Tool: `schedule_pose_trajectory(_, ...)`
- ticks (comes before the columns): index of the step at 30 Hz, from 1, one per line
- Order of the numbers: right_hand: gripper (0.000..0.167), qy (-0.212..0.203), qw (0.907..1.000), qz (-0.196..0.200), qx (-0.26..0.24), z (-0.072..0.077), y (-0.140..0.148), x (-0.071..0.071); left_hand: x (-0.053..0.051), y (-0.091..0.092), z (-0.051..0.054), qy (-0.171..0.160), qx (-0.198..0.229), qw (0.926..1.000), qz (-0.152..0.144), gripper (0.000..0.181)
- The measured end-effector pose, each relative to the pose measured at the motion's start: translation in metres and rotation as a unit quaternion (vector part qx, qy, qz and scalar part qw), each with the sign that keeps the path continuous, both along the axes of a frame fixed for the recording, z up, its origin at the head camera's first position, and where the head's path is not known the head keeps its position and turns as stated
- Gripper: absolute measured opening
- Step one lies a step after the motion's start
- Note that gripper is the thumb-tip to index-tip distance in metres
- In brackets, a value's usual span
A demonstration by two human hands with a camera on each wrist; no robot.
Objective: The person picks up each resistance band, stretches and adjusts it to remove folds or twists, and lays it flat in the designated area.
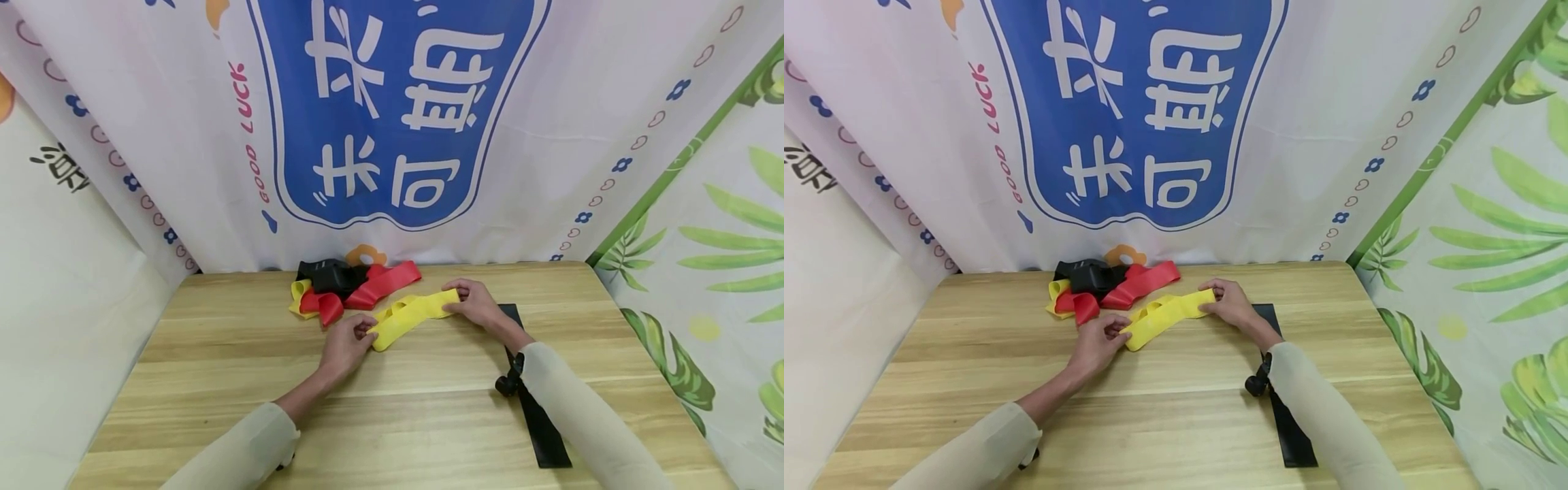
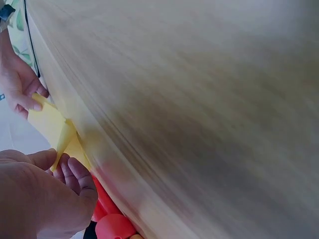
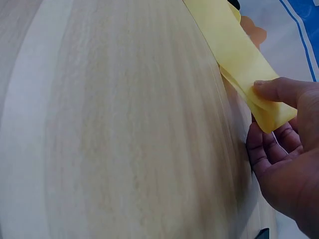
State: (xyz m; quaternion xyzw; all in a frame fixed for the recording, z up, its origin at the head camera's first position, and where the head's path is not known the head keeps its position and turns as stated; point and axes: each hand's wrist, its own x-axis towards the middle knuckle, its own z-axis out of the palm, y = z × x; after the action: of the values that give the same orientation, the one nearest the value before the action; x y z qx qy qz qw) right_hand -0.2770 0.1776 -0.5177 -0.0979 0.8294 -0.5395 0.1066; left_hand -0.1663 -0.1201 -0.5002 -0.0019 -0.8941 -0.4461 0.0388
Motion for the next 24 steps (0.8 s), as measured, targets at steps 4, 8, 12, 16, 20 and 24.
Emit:
schedule_pose_trajectory(4, 0.044, -0.001, 0.9993, 0.028, 0.025, 0.003, 0.006, 0.003, 0.000, -0.007, 0.000, 0.001, -0.003, 1.0000, 0.001, 0.019)
schedule_pose_trajectory(8, 0.042, 0.004, 0.9978, 0.042, 0.050, 0.001, 0.011, 0.004, 0.001, -0.012, -0.001, 0.003, 0.010, 0.9999, 0.000, 0.016)
schedule_pose_trajectory(12, 0.042, 0.008, 0.9966, 0.046, 0.067, 0.001, 0.011, 0.005, 0.001, -0.015, -0.001, 0.007, 0.024, 0.9997, -0.004, 0.013)
schedule_pose_trajectory(16, 0.045, 0.009, 0.9958, 0.049, 0.077, 0.003, 0.011, 0.006, 0.000, -0.015, 0.001, -0.010, 0.024, 0.9997, -0.002, 0.014)
schedule_pose_trajectory(20, 0.041, 0.014, 0.9946, 0.057, 0.085, 0.005, 0.012, 0.007, 0.000, -0.014, 0.002, -0.025, 0.017, 0.9995, 0.001, 0.018)
schedule_pose_trajectory(24, 0.036, 0.014, 0.9943, 0.062, 0.086, 0.005, 0.014, 0.008, -0.002, -0.013, 0.002, -0.028, 0.007, 0.9996, -0.005, 0.025)
